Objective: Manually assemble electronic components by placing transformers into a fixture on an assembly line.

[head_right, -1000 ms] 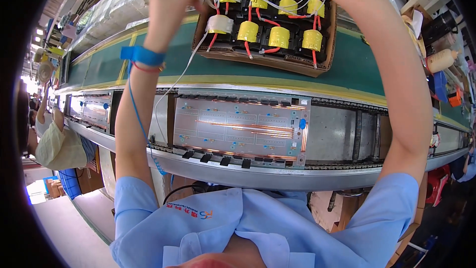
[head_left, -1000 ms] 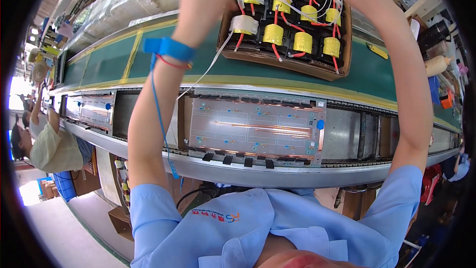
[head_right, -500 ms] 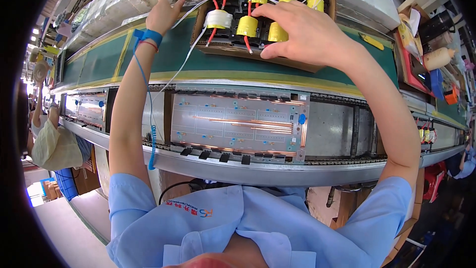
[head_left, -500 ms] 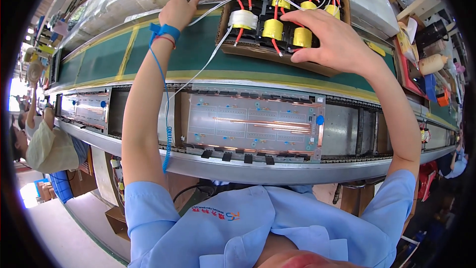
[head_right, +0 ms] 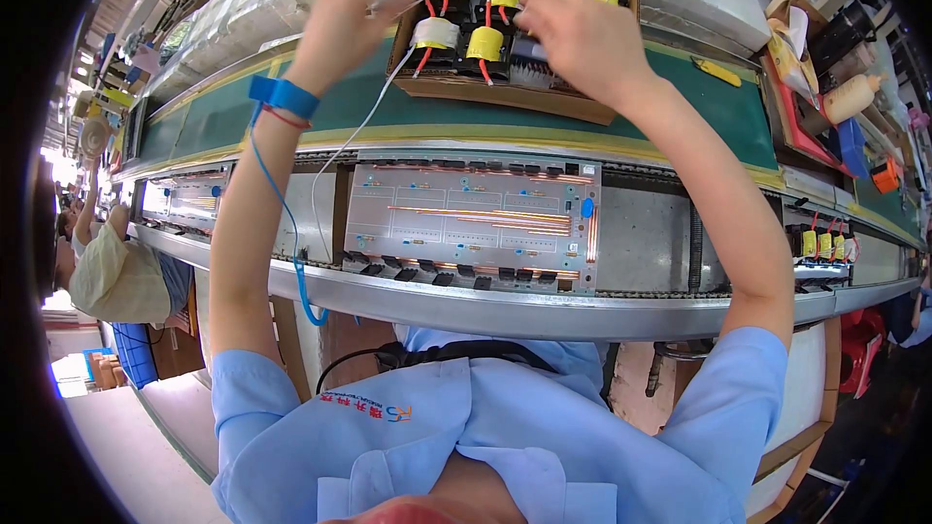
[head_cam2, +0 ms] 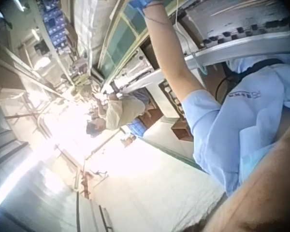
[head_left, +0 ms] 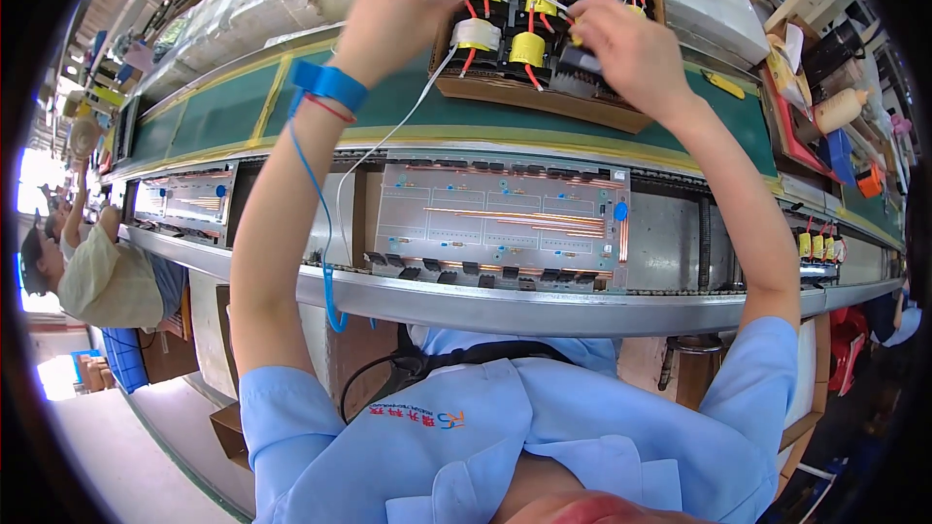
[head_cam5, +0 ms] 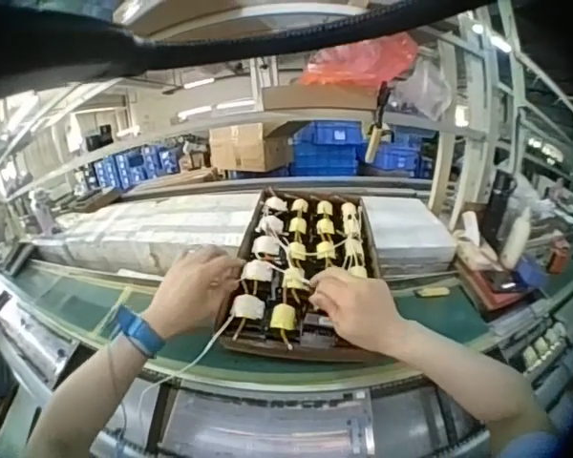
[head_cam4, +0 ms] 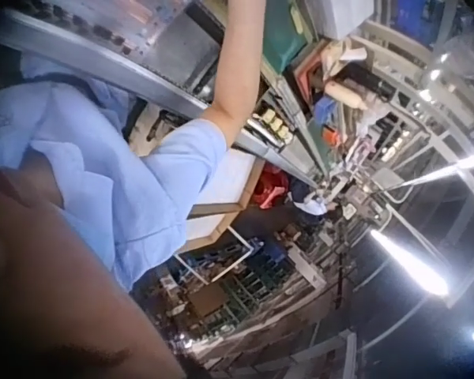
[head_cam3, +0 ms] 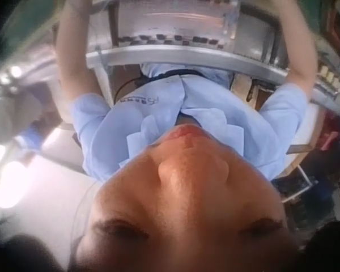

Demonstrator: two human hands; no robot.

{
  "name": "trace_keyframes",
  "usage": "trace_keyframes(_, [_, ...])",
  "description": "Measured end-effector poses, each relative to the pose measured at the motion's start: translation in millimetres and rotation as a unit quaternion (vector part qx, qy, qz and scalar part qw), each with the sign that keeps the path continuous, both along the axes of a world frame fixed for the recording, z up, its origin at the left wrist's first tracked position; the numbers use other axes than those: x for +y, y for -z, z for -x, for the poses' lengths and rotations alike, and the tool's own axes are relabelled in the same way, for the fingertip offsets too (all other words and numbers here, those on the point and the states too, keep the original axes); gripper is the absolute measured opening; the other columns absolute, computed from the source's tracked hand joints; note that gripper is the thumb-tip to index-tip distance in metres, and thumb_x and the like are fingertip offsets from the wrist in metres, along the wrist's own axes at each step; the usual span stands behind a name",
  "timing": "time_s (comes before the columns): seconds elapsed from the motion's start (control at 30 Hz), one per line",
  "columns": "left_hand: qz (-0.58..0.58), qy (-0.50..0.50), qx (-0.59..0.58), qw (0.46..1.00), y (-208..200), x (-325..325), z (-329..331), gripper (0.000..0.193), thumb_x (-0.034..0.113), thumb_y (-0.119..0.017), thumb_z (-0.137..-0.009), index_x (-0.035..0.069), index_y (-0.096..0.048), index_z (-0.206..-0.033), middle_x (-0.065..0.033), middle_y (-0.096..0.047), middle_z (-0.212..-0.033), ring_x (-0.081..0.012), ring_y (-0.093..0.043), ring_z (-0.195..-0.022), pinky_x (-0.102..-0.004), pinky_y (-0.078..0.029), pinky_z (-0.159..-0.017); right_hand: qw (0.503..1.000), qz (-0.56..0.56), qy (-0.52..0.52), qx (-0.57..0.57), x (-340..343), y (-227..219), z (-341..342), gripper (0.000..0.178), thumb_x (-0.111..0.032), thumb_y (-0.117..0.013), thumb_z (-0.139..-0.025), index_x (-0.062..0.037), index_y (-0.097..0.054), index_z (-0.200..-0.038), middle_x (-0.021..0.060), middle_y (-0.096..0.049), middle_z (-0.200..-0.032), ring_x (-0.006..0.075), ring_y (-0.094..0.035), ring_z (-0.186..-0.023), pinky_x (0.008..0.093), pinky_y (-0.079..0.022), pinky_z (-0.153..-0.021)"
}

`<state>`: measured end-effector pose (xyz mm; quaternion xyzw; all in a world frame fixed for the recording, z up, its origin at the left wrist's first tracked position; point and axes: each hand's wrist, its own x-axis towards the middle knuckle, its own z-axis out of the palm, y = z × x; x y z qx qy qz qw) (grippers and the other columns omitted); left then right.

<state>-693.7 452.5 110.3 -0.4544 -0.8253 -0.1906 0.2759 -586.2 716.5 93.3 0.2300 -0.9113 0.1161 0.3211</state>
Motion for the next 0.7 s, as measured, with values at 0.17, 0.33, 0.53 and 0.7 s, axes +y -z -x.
trace_keyframes(0.17, [0.158,0.071,0.048,0.984,7,34,-32,0.025,0.017,-0.07,-0.08,0.019,-0.069,-0.104,-0.0006,-0.064,-0.097,-0.0202,-0.06,-0.097,-0.0409,-0.035,-0.095,0.941,0.317,0.027,-0.113,15,-46,-14,0.027,-0.027,-0.049,-0.1,-0.0053,-0.064,-0.108,0.0032,-0.067,-0.094,0.0125,-0.064,-0.083,0.025,-0.05,-0.068])
trace_keyframes(0.33, [0.256,0.015,-0.015,0.966,4,31,-32,0.048,0.038,-0.075,-0.074,0.025,-0.065,-0.119,-0.0037,-0.066,-0.096,-0.0214,-0.06,-0.1,-0.0433,-0.033,-0.094,0.99,0.057,0.123,0.032,91,-42,-22,0.025,-0.024,-0.052,-0.097,-0.004,-0.064,-0.105,0.0154,-0.064,-0.097,0.0342,-0.062,-0.087,0.039,-0.049,-0.073])
trace_keyframes(0.53, [0.296,0.039,0.028,0.954,14,63,-35,0.035,0.029,-0.071,-0.073,0.014,-0.065,-0.104,-0.0108,-0.069,-0.084,-0.0311,-0.067,-0.086,-0.0493,-0.042,-0.086,0.952,-0.132,0.275,-0.033,167,60,-44,0.026,-0.023,-0.049,-0.099,-0.0046,-0.056,-0.116,0.0144,-0.056,-0.12,0.0337,-0.057,-0.107,0.0415,-0.05,-0.081])
trace_keyframes(0.7, [0.317,0.045,0.007,0.947,-3,51,-34,0.053,0.026,-0.067,-0.072,0.022,-0.061,-0.124,-0.0097,-0.066,-0.102,-0.0249,-0.065,-0.096,-0.0436,-0.042,-0.084,0.945,-0.089,0.291,-0.122,133,68,-64,0.037,-0.033,-0.059,-0.093,-0.0076,-0.054,-0.118,0.0136,-0.051,-0.132,0.0364,-0.055,-0.113,0.0425,-0.049,-0.086])
